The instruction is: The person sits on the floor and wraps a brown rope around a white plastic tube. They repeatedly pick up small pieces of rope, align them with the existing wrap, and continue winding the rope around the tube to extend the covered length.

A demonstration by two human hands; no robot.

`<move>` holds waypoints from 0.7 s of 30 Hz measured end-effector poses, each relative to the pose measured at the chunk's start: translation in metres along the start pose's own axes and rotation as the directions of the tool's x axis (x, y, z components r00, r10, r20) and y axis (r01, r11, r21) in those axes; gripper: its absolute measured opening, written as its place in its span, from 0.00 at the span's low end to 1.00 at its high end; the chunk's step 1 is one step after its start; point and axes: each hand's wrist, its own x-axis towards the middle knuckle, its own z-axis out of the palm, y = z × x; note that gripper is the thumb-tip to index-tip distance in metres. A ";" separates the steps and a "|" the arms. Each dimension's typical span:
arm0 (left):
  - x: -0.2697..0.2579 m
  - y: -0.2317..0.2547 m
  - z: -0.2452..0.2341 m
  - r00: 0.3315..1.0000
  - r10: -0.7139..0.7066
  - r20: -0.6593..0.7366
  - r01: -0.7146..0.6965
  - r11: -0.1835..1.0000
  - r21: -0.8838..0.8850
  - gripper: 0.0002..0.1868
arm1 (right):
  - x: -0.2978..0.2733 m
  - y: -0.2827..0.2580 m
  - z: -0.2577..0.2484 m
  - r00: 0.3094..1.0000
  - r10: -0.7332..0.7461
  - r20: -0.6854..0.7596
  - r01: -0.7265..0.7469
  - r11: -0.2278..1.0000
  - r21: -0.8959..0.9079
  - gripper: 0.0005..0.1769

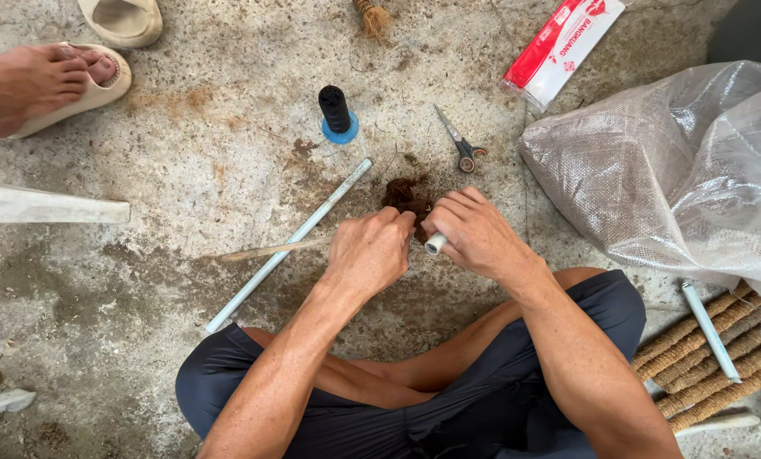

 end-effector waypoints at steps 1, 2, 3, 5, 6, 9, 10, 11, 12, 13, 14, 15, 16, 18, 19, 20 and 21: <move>0.000 -0.001 0.000 1.000 0.016 0.008 -0.016 1.000 -0.005 0.07 | -0.001 0.003 0.001 0.999 0.040 0.014 -0.040 0.998 0.052 0.18; 0.000 -0.002 0.000 0.999 0.032 0.015 -0.032 0.999 -0.010 0.08 | -0.002 0.006 0.002 0.996 0.079 0.029 -0.081 0.991 0.102 0.17; 0.000 -0.003 0.001 0.999 0.048 0.023 -0.047 0.999 -0.017 0.09 | -0.003 0.007 0.004 0.992 0.117 0.049 -0.124 0.981 0.152 0.17; 0.001 -0.006 0.001 0.988 0.032 0.152 -0.033 0.999 0.003 0.10 | -0.002 0.006 0.009 0.984 0.175 0.044 -0.180 0.953 0.243 0.15; 0.001 -0.007 0.001 0.977 0.024 0.213 -0.028 0.999 0.015 0.10 | -0.001 0.005 0.010 0.978 0.203 0.042 -0.206 0.936 0.286 0.15; -0.003 -0.012 -0.003 0.968 0.069 0.240 -0.066 0.998 -0.019 0.10 | 0.002 -0.001 0.008 0.826 0.461 0.324 -0.556 0.760 0.336 0.12; -0.004 -0.013 -0.006 0.964 0.075 0.254 -0.062 0.996 -0.060 0.10 | 0.004 -0.002 0.008 0.799 0.475 0.368 -0.594 0.716 0.366 0.12; -0.006 -0.013 -0.010 0.960 0.082 0.270 -0.056 0.993 -0.102 0.11 | 0.004 -0.002 0.008 0.770 0.485 0.414 -0.632 0.668 0.393 0.12; -0.007 -0.013 -0.014 0.955 0.088 0.285 -0.049 0.988 -0.143 0.11 | 0.004 -0.002 0.009 0.740 0.490 0.460 -0.668 0.618 0.416 0.13; -0.007 -0.012 -0.020 0.935 0.079 0.345 -0.025 0.987 -0.159 0.10 | 0.004 0.000 0.010 0.772 0.430 0.468 -0.632 0.593 0.499 0.14; -0.007 -0.012 -0.026 0.912 0.071 0.405 0.000 0.985 -0.173 0.09 | 0.003 0.002 0.010 0.803 0.368 0.470 -0.594 0.560 0.577 0.15; -0.008 -0.010 -0.031 0.882 0.065 0.466 0.027 0.982 -0.187 0.08 | 0.000 0.004 0.011 0.829 0.307 0.467 -0.557 0.516 0.651 0.16; -0.009 -0.009 -0.035 0.843 0.047 0.535 0.078 0.975 -0.210 0.09 | -0.003 0.007 0.011 0.819 0.276 0.503 -0.571 0.473 0.670 0.16; -0.009 -0.007 -0.042 0.749 0.024 0.662 0.182 0.954 -0.240 0.13 | -0.007 0.013 0.011 0.797 0.207 0.567 -0.599 0.388 0.701 0.18; -0.009 -0.007 -0.045 0.803 0.067 0.592 0.185 0.916 -0.356 0.10 | -0.009 0.014 0.011 0.816 0.201 0.542 -0.578 0.319 0.751 0.17; -0.011 -0.008 -0.047 0.853 0.102 0.513 0.177 0.867 -0.466 0.08 | -0.011 0.014 0.012 0.833 0.198 0.517 -0.553 0.247 0.796 0.17; -0.010 -0.010 -0.049 0.897 0.129 0.422 0.151 0.808 -0.569 0.11 | -0.012 0.014 0.012 0.851 0.198 0.487 -0.520 0.180 0.835 0.16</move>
